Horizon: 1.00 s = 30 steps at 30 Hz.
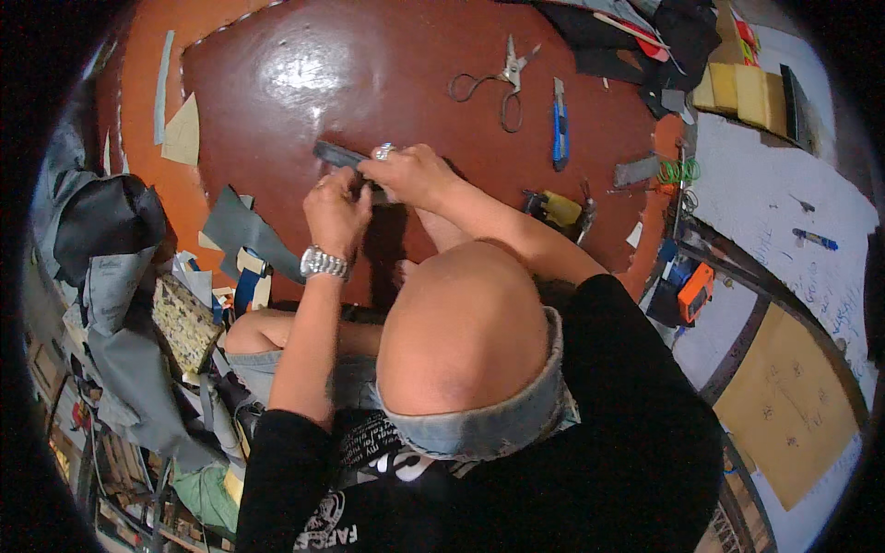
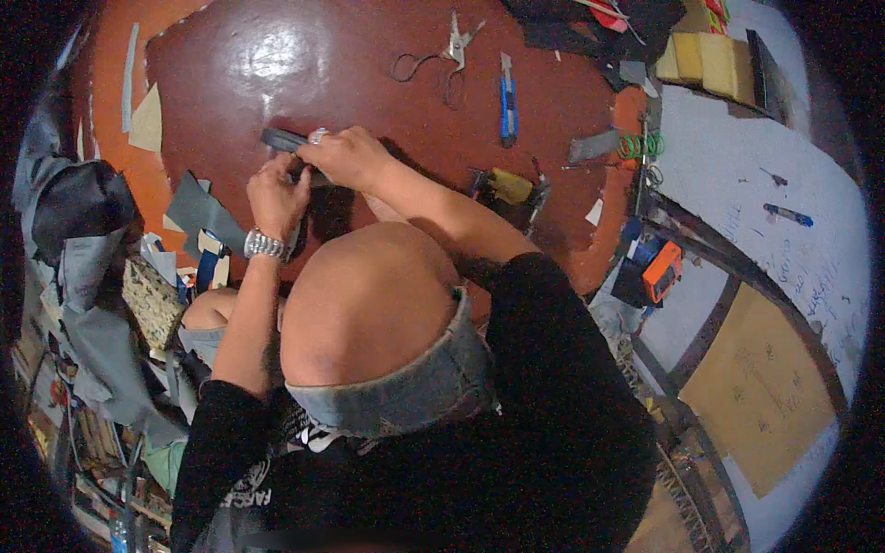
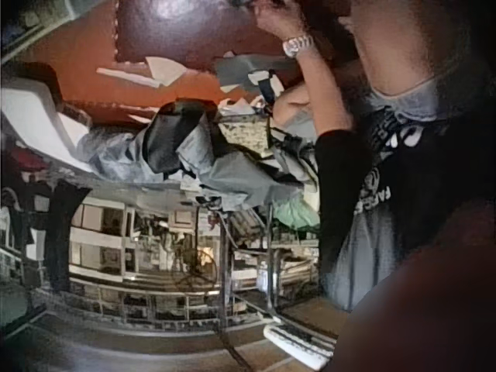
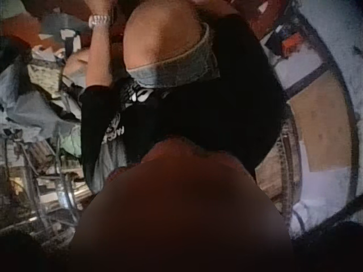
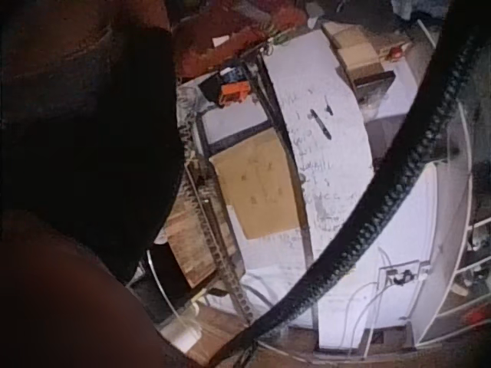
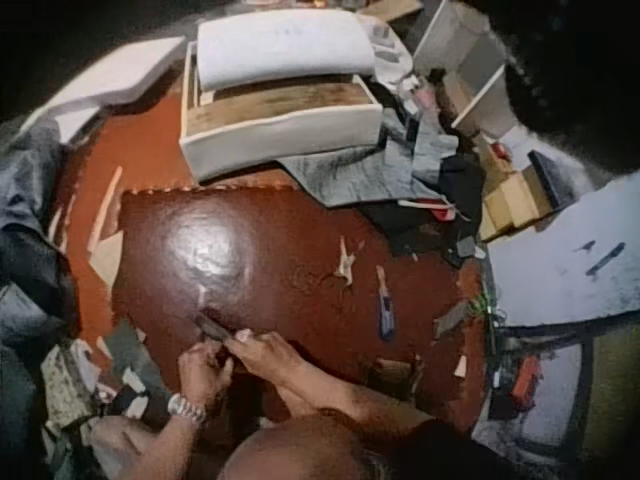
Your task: The person assembles a slide by attaching a green and white strap to a black sole. They use scissors to trim the strap and a utility knife to cut the sole, then mark the strap with a pen.
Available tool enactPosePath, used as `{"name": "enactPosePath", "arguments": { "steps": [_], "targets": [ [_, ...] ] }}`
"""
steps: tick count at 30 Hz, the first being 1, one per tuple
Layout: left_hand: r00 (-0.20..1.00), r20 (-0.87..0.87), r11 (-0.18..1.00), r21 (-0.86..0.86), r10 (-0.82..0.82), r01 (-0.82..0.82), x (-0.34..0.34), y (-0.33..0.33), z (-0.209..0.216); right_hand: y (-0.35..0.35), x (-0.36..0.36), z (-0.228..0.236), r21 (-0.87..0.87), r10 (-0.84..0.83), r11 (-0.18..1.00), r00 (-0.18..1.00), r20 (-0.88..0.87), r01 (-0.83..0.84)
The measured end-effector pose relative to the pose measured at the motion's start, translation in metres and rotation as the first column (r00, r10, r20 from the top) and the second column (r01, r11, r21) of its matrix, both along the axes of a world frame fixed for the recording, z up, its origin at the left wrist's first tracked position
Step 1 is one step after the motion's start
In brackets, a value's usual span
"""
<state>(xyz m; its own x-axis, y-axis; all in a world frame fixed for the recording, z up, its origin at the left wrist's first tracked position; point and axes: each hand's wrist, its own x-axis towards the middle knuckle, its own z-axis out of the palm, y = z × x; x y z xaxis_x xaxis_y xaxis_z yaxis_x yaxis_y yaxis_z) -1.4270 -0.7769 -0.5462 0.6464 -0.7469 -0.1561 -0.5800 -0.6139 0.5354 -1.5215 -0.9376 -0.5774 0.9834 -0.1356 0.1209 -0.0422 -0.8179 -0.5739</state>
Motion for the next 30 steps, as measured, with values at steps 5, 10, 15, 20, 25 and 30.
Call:
{"name": "enactPosePath", "arguments": {
  "steps": [5, 10, 15, 20, 25, 30],
  "targets": [
    [0.997, 0.044, 0.977, -0.21, 0.059, -0.049, -0.016, 0.003, -0.009, -0.024, -0.015, 0.008, 0.253, 0.032, 0.967, 0.999, 0.007, -0.033],
    [0.995, -0.037, 0.979, -0.178, 0.09, -0.095, -0.024, -0.002, -0.008, -0.055, -0.035, 0.023, 0.461, -0.004, 0.882, 0.977, -0.211, 0.103],
    [0.996, -0.037, 0.989, -0.12, 0.08, -0.084, -0.023, -0.007, 0.002, -0.047, -0.029, 0.017, 0.429, 0.064, 0.903, 0.981, -0.184, 0.022],
    [0.995, -0.069, 0.996, -0.04, 0.073, -0.076, -0.023, -0.008, 0.005, -0.04, -0.013, 0.001, 0.398, 0.115, 0.916, 0.983, -0.146, -0.048],
    [1.0, 0.018, 0.998, -0.065, -0.012, 0.013, -0.037, -0.009, 0.005, -0.021, -0.024, -0.005, 0.139, 0.063, 0.989, 0.993, -0.1, -0.048],
    [0.998, -0.049, 0.994, -0.097, -0.045, 0.04, -0.042, -0.014, 0.009, -0.012, -0.031, -0.008, 0.138, -0.053, 0.988, 0.993, -0.108, 0.068]
  ]
}}
